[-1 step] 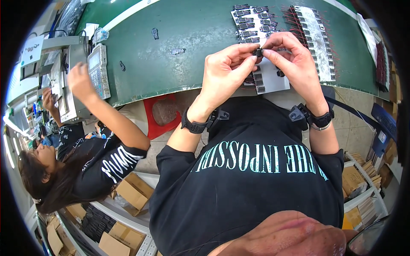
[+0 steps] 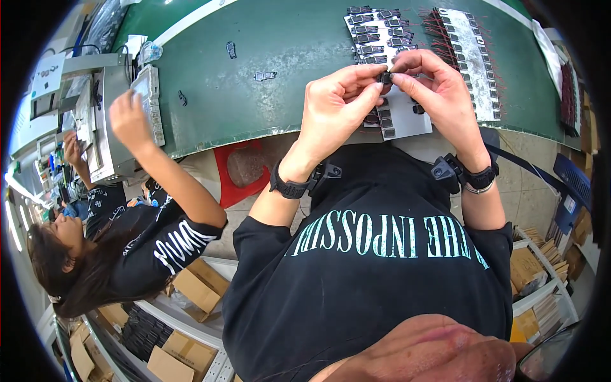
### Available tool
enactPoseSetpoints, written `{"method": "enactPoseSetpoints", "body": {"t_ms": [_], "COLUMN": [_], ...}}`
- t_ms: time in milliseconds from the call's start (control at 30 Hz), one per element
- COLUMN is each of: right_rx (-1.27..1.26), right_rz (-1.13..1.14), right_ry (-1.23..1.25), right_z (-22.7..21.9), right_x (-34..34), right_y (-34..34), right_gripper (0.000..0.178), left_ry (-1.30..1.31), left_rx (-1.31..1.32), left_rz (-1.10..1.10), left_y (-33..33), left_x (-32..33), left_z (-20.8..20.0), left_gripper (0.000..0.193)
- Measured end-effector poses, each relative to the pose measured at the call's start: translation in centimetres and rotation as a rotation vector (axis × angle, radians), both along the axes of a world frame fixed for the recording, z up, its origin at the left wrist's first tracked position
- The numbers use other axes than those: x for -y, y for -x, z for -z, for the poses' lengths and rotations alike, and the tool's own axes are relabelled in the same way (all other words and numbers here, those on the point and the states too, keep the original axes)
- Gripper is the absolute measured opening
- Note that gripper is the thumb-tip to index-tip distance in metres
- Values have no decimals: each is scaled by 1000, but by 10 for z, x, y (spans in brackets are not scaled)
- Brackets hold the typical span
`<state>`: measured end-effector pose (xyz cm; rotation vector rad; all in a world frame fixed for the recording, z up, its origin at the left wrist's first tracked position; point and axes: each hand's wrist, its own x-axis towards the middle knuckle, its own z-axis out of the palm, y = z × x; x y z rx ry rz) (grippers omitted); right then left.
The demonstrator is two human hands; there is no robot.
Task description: The person picks up a speaker by hand, presses it into a plastic housing, and places the assembled unit onto a white tray on a green workbench.
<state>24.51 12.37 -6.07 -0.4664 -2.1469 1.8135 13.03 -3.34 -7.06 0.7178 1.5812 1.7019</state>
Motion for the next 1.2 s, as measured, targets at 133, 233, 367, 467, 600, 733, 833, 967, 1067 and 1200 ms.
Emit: {"method": "enactPoseSetpoints", "body": {"t_ms": [133,233,367,467,600,733,833,967,1067,1200], "right_rx": [33,42,37,49,59,40,46,40,49,55], "right_rz": [-75,-102,-124,-167,-169,-174,-175,-167,-107,43], "right_ry": [107,146,145,91,42,-57,-153,-275,-240,-381], "right_z": [-3,-4,-5,-8,-14,-17,-22,-22,-16,-11], "right_x": [-6,-6,-7,-8,-1,2,5,11,19,17], "right_y": [1,1,3,5,3,1,2,3,2,2], "right_gripper": [13,15,18,22,21,22,20,22,24,28], "left_ry": [-27,-50,-24,-8,-14,-8,-19,8,40,81], "left_rx": [30,37,27,36,38,121,157,117,23,-51], "left_rz": [13,17,36,31,40,36,20,-16,-26,-46], "left_y": [2,1,2,2,-1,0,-2,-4,-3,13], "left_x": [0,0,2,3,7,8,9,9,14,20], "left_z": [2,3,-4,-5,-8,-11,-12,-7,-1,-5], "left_gripper": [29,28,27,26,23,20,18,16,15,16]}}
